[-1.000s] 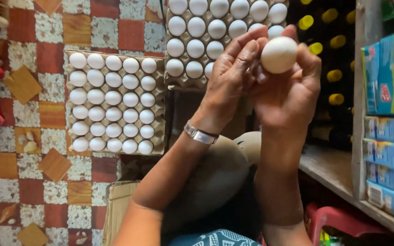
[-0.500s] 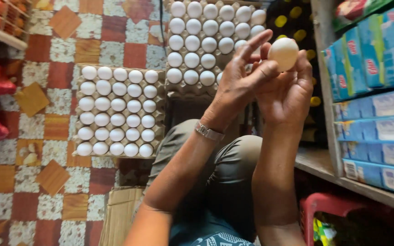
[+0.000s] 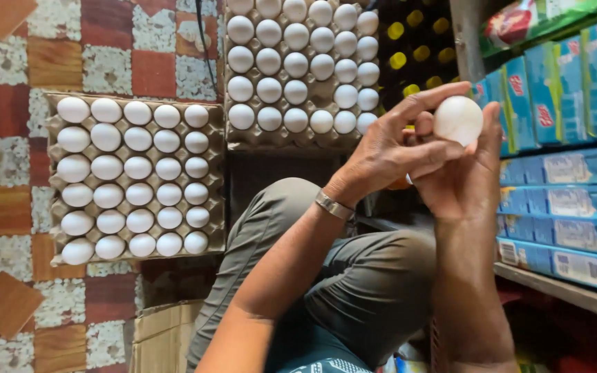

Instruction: Inspecting eggs for cracks by picking them up individually from a tray, rotating them, and repositioning them.

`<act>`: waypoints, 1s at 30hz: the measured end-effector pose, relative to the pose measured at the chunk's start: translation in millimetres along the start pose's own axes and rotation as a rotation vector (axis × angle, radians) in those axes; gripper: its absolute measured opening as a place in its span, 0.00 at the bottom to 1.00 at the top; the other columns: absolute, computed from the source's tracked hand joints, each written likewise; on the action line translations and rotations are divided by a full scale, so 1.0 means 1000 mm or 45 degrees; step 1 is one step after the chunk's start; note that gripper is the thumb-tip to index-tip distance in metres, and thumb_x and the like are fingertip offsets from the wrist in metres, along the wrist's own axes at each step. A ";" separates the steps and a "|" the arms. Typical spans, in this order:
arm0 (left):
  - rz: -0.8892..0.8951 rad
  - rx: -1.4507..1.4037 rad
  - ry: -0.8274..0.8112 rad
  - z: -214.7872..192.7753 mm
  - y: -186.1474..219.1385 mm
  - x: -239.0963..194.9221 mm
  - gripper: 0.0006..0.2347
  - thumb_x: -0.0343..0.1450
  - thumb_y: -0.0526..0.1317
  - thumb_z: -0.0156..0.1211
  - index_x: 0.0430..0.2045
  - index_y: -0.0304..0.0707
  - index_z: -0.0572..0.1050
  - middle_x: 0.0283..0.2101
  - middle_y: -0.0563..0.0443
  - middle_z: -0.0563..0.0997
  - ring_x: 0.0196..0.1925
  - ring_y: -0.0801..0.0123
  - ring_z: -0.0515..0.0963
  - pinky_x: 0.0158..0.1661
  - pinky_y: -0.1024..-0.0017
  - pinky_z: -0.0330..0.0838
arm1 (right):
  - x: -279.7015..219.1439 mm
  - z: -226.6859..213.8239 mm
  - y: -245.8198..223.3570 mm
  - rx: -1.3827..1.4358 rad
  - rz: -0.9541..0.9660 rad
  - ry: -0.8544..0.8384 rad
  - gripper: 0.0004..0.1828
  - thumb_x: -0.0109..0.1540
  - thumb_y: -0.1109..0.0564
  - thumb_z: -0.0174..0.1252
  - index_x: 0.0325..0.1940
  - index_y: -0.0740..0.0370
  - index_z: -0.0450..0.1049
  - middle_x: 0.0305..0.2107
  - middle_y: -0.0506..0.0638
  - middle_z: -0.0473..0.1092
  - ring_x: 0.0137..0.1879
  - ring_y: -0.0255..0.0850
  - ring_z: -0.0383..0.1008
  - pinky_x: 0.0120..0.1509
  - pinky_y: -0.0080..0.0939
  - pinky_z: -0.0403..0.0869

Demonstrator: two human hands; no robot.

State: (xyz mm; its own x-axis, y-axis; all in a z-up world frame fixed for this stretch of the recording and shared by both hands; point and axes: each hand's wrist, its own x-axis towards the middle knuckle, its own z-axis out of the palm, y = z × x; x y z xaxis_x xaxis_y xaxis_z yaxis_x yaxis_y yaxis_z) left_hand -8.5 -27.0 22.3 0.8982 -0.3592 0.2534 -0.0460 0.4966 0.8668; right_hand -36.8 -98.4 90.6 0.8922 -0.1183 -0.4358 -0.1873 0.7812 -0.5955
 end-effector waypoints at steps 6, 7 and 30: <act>0.040 0.057 -0.081 -0.021 -0.012 -0.002 0.22 0.61 0.39 0.58 0.46 0.65 0.60 0.38 0.59 0.67 0.39 0.76 0.64 0.42 0.84 0.62 | 0.033 -0.033 0.013 -0.245 0.037 0.022 0.24 0.46 0.43 0.51 0.37 0.63 0.65 0.21 0.50 0.67 0.30 0.37 0.68 0.34 0.31 0.67; 0.033 0.172 -0.029 -0.024 -0.014 0.000 0.21 0.60 0.41 0.59 0.44 0.66 0.60 0.43 0.62 0.68 0.43 0.77 0.66 0.44 0.83 0.63 | 0.036 -0.032 0.015 -0.259 0.065 0.010 0.23 0.47 0.42 0.50 0.34 0.63 0.65 0.22 0.49 0.65 0.33 0.37 0.66 0.37 0.33 0.66; -0.294 -0.090 0.146 -0.048 -0.042 0.035 0.13 0.59 0.48 0.53 0.36 0.57 0.66 0.31 0.53 0.71 0.22 0.78 0.74 0.12 0.84 0.73 | 0.085 -0.056 0.030 -0.223 -0.404 0.219 0.13 0.51 0.55 0.53 0.39 0.57 0.63 0.38 0.59 0.61 0.40 0.45 0.66 0.37 0.33 0.70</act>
State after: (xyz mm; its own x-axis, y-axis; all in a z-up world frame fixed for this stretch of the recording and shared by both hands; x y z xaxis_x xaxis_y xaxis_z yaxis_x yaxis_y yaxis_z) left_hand 45.8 -22.5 -25.7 0.9253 -0.3791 -0.0012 0.1927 0.4677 0.8626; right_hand 10.2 -119.7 -1.8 0.8379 -0.4494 -0.3098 0.0056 0.5747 -0.8184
